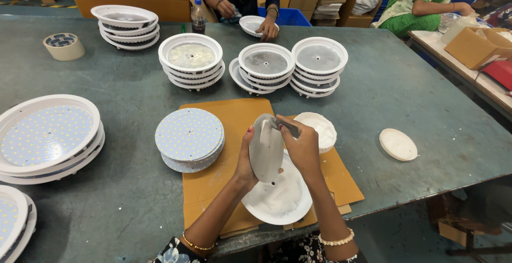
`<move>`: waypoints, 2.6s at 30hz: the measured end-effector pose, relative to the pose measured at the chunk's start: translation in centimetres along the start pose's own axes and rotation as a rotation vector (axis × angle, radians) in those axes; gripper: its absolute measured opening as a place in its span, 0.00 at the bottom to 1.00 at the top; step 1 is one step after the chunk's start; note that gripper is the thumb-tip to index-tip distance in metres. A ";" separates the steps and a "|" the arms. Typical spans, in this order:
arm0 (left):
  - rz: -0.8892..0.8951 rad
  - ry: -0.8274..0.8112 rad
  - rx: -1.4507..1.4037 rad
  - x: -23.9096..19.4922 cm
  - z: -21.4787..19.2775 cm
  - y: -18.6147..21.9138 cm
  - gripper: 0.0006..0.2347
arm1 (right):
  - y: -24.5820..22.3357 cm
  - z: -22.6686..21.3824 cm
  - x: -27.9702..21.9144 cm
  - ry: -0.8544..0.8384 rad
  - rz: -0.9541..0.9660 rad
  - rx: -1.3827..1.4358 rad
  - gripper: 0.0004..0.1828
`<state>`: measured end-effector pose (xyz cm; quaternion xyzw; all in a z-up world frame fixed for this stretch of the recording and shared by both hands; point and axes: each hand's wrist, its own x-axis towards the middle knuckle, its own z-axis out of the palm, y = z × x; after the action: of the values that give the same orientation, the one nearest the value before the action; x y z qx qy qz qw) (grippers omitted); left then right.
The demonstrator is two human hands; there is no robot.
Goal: The person scoops a white paste from a container and spreads it onto the inner surface of circular LED light fixtures using a small metal spatula. The person handles each fixture one at a time, applies the compound, and places the finished units into a stack.
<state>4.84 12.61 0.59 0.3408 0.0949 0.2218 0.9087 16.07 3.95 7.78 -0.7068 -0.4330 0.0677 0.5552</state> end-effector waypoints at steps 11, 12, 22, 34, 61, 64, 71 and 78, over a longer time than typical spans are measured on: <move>0.047 -0.053 0.268 -1.0 1.9 2.0 0.41 | -1.6 0.6 -1.0 -0.062 -0.021 -0.039 0.18; 0.042 -0.064 0.257 -1.0 1.9 1.9 0.41 | -1.9 0.8 -1.6 -0.058 -0.046 -0.059 0.18; -0.002 -0.062 -0.148 -0.4 0.5 2.4 0.41 | -2.4 3.0 -7.7 -0.070 -0.402 -0.173 0.23; -0.227 -0.410 -0.342 -1.1 0.2 4.8 0.42 | 2.0 -2.4 -1.9 -0.266 -0.425 -0.194 0.21; 0.237 -0.148 0.022 -0.3 -0.7 3.2 0.40 | 2.8 2.8 -5.1 0.072 0.016 -0.093 0.15; 0.359 -0.072 0.011 0.8 -2.0 0.7 0.38 | 2.3 4.5 -5.8 0.091 -0.043 -0.124 0.15; 0.498 0.153 0.280 0.6 -2.6 -1.6 0.37 | -0.9 5.4 -7.3 0.069 0.066 -0.138 0.11; 0.508 0.246 0.271 0.9 -2.6 -1.7 0.38 | -2.7 3.7 -9.1 -0.019 0.080 -0.108 0.12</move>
<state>5.38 13.38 -2.51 0.4424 0.1445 0.4666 0.7521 6.88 0.42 5.18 -0.7519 -0.4125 0.0731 0.5090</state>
